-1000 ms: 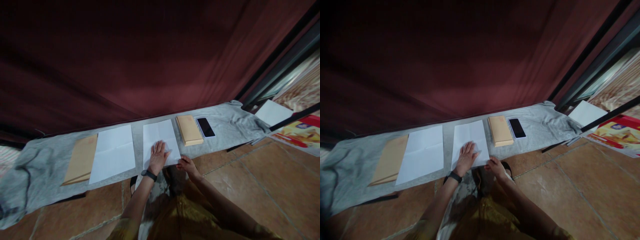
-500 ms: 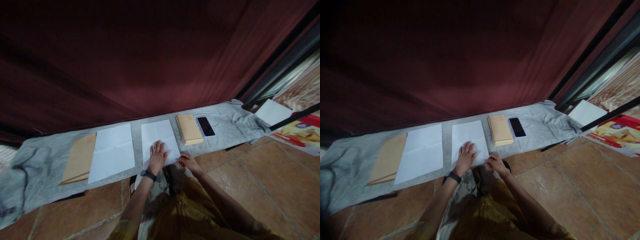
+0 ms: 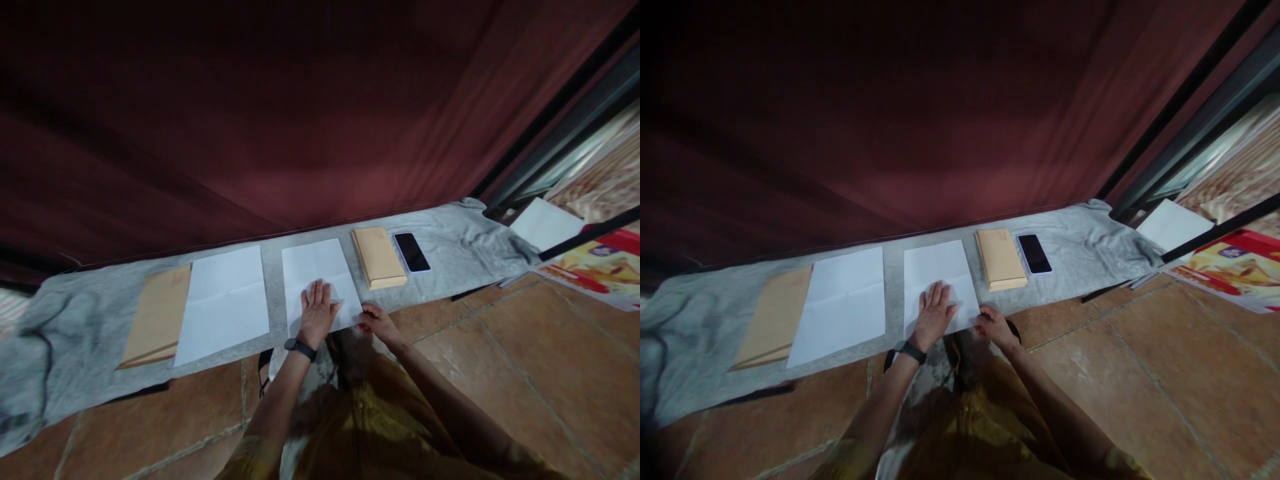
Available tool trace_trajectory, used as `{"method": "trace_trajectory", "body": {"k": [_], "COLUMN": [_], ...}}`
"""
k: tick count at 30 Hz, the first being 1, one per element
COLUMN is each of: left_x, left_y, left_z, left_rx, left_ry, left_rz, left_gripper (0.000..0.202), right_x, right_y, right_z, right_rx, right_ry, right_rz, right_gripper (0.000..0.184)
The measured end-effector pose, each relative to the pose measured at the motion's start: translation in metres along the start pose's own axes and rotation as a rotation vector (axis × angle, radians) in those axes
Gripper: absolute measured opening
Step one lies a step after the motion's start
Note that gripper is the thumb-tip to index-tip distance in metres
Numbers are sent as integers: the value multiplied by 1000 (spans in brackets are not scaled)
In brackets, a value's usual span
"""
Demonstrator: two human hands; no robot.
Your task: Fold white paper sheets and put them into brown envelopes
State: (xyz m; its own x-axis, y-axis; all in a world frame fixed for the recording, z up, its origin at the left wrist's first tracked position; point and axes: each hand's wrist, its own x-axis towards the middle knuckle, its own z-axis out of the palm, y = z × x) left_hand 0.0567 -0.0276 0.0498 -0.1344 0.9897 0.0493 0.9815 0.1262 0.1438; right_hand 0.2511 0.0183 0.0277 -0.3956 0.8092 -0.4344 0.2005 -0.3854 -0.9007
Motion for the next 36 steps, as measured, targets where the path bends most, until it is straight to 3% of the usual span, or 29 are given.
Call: {"method": "trace_trajectory", "body": {"k": [4, 8, 12, 18, 26, 31, 36], "left_x": [6, 8, 6, 6, 6, 6, 6], "left_y": [7, 9, 6, 4, 6, 5, 4], "left_z": [3, 6, 6, 5, 6, 3, 1], "left_rx": [-18, -27, -13, -10, 3, 17, 39], "left_ry": [23, 12, 15, 20, 27, 2, -65], "left_rz": [10, 3, 1, -1, 14, 51, 106], "left_gripper": [62, 62, 62, 62, 63, 62, 63], "right_x": [4, 6, 4, 1, -15, 4, 38], "right_y": [5, 5, 6, 4, -20, -38, -45], "right_z": [-11, -19, -12, -5, -7, 20, 49], "right_rx": [-168, -225, -217, -244, -833, -807, -930], "right_ry": [69, 84, 4, 21, 271, 82, -26], "right_rz": [-121, -142, -129, -126, -356, -702, -817], "right_gripper": [17, 15, 16, 13, 23, 37, 48]}}
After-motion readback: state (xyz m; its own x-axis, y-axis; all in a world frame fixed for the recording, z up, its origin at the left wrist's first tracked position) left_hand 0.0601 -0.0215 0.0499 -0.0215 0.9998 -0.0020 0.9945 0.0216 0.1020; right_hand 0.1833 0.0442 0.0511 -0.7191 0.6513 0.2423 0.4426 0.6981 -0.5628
